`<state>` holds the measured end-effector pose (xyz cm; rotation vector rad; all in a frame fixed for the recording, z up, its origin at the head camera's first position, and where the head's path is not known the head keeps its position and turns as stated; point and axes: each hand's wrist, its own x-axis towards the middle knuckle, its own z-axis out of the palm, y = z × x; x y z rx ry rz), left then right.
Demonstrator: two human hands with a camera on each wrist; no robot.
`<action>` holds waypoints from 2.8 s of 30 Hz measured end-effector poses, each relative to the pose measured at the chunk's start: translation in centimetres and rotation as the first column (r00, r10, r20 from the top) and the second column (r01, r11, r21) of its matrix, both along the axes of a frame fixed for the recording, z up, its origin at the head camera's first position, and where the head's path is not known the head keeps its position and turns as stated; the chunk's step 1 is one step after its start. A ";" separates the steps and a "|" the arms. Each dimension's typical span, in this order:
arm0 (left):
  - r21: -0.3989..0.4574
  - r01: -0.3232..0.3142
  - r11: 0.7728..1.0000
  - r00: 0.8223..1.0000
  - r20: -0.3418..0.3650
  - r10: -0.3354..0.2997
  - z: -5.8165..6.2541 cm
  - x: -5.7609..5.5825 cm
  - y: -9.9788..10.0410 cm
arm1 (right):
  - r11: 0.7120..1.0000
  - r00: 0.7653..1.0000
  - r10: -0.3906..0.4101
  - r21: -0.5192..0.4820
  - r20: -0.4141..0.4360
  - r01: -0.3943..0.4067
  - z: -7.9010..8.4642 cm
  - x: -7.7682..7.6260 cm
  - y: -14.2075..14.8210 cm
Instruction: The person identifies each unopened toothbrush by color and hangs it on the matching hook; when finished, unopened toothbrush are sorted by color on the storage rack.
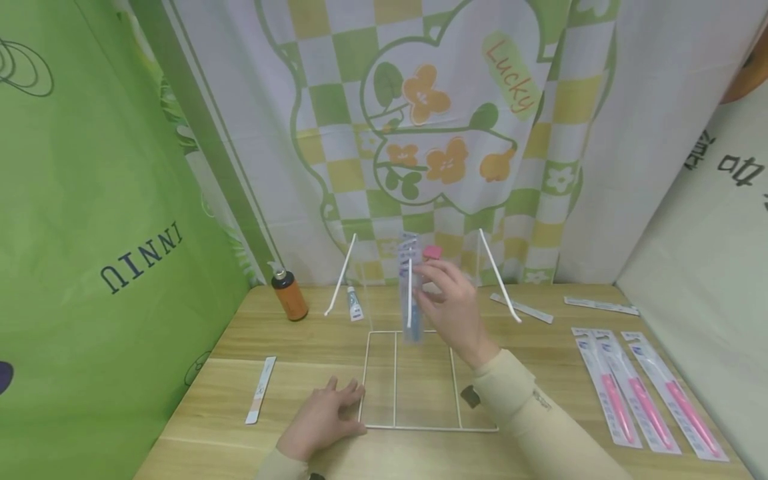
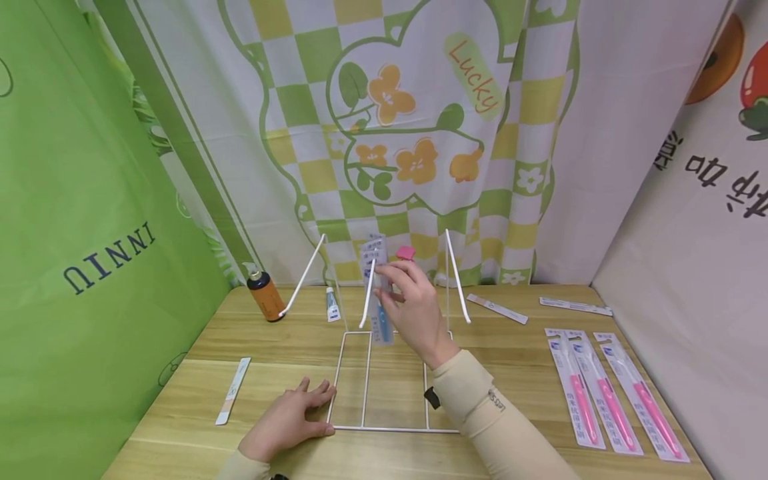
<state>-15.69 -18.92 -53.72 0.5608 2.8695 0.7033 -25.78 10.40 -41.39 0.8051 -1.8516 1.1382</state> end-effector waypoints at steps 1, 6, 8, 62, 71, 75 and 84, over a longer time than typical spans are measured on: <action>0.000 0.000 1.000 1.000 0.000 0.000 0.0 0.0 0.0 | 1.000 1.000 0.001 0.000 0.000 -0.001 0.0 0.0 0.0; 0.008 -0.003 1.000 1.000 0.004 0.003 0.0 0.1 0.0 | 1.000 1.000 0.004 -0.005 0.001 -0.004 -0.1 0.0 0.0; 0.007 -0.004 1.000 1.000 0.002 0.004 0.0 0.1 0.0 | 1.000 1.000 0.004 -0.008 0.001 -0.004 -0.1 0.0 -0.1; 0.009 0.004 1.000 1.000 -0.001 -0.004 0.2 0.2 0.0 | 0.833 0.643 -0.449 0.551 0.620 0.052 -6.7 1.4 29.1; 0.002 -0.006 1.000 1.000 0.006 0.006 -0.1 0.0 -0.1 | 0.802 0.606 -0.473 0.597 0.639 -0.003 -9.3 1.0 32.0; 0.003 -0.007 1.000 1.000 0.007 0.007 -0.1 -0.1 -0.1 | 0.785 0.585 -0.500 0.619 0.639 -0.006 -10.1 0.7 32.5; 0.011 0.000 1.000 1.000 -0.004 0.000 0.2 0.1 0.0 | 0.762 0.556 -0.530 0.648 0.640 -0.020 -9.9 0.8 32.3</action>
